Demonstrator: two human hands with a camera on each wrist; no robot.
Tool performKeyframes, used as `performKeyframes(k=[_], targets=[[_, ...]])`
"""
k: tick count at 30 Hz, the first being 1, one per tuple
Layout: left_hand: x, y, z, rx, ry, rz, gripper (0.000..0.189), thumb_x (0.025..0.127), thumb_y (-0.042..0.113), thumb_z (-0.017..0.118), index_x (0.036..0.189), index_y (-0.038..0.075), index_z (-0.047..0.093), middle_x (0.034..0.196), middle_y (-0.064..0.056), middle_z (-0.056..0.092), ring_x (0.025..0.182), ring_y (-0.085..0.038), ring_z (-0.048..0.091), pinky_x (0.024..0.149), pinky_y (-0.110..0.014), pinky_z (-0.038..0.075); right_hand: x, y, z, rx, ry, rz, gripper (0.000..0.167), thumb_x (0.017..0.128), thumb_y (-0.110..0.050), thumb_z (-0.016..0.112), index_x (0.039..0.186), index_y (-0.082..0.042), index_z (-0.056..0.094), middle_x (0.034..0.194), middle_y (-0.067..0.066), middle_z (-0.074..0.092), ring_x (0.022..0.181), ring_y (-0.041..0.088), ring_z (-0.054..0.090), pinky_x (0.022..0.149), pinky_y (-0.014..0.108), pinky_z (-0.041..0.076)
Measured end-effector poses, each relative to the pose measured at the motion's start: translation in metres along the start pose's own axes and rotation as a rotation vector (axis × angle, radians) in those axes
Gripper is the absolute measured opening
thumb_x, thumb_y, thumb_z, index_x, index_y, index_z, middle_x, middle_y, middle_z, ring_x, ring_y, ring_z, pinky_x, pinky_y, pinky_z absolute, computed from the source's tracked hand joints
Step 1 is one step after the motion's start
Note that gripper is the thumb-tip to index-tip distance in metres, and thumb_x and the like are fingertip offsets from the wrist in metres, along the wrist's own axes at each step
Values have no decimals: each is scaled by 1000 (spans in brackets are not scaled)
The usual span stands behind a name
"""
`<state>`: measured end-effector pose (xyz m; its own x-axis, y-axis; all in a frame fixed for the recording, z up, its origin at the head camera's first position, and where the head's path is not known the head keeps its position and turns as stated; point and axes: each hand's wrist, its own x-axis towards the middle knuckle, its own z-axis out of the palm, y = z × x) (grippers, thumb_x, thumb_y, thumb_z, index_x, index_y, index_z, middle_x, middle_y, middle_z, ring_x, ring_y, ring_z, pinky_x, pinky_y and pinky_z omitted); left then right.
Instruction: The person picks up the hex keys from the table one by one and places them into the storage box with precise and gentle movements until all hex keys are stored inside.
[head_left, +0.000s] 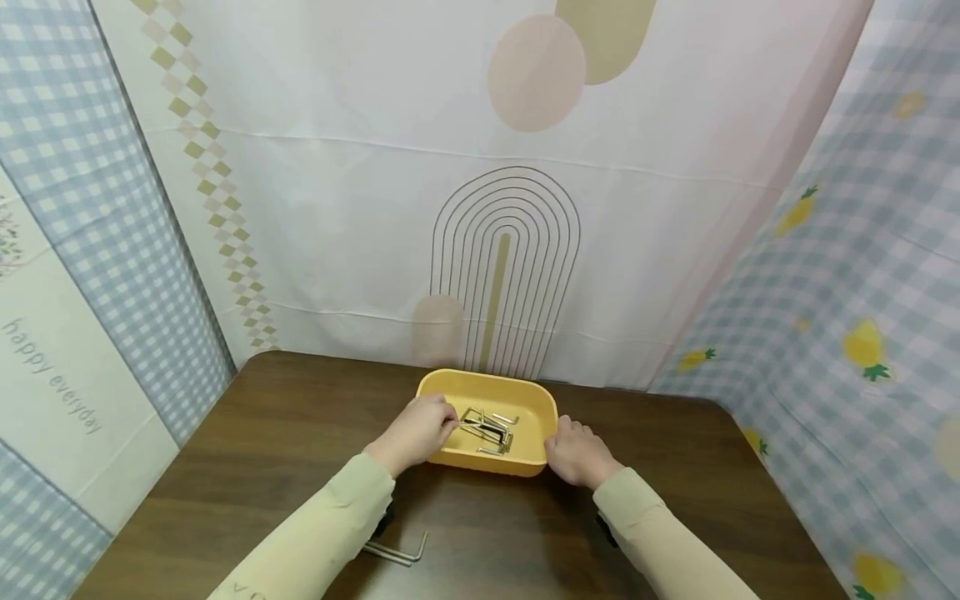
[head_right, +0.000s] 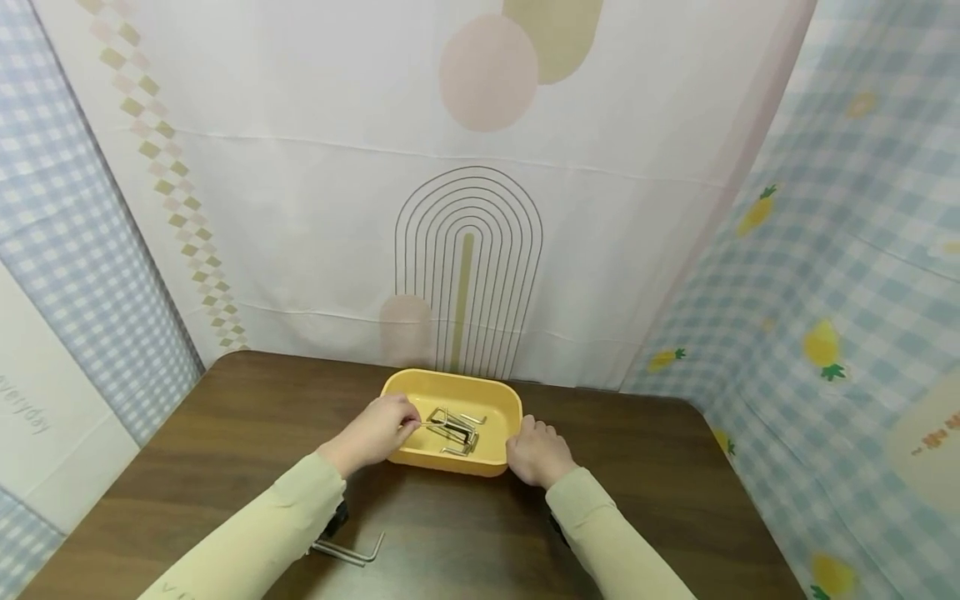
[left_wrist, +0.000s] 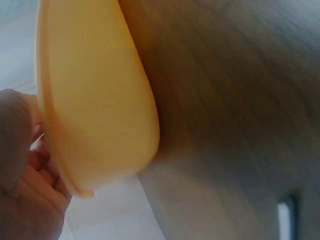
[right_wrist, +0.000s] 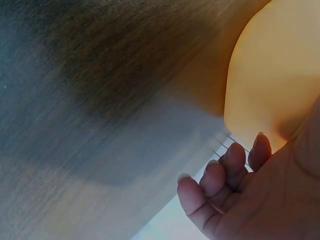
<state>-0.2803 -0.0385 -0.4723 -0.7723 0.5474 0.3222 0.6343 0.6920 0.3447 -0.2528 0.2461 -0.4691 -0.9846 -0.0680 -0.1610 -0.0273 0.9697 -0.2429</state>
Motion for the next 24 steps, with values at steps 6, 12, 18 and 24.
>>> performKeyframes(k=[6,12,18,24], targets=[[6,5,3,-42,-85,-22,15,89,12,66,76,11,73,70,9,56,69,-10,53,76,-36,45,2,-1,2,-15,3,2,29,97,-24,35,101,2,47,86,12,47,79,28,48,77,48,42],[8,6,1,-92,-148,-60,24,89,9,63,66,13,70,56,12,50,56,-7,45,64,-29,44,3,0,2,-19,-6,10,29,97,-24,34,102,2,46,86,13,46,80,28,47,77,48,41],[9,6,3,-95,-167,-80,20,89,11,66,70,13,73,60,10,56,59,-8,48,66,-32,46,3,0,3,-18,-11,11,29,97,-24,34,102,2,46,87,13,46,80,29,47,76,48,41],[10,4,7,-151,-142,-94,14,87,12,71,73,14,73,68,10,62,62,-7,50,65,-30,46,3,1,3,-12,-15,20,29,97,-24,33,103,2,46,88,13,46,81,29,47,77,48,41]])
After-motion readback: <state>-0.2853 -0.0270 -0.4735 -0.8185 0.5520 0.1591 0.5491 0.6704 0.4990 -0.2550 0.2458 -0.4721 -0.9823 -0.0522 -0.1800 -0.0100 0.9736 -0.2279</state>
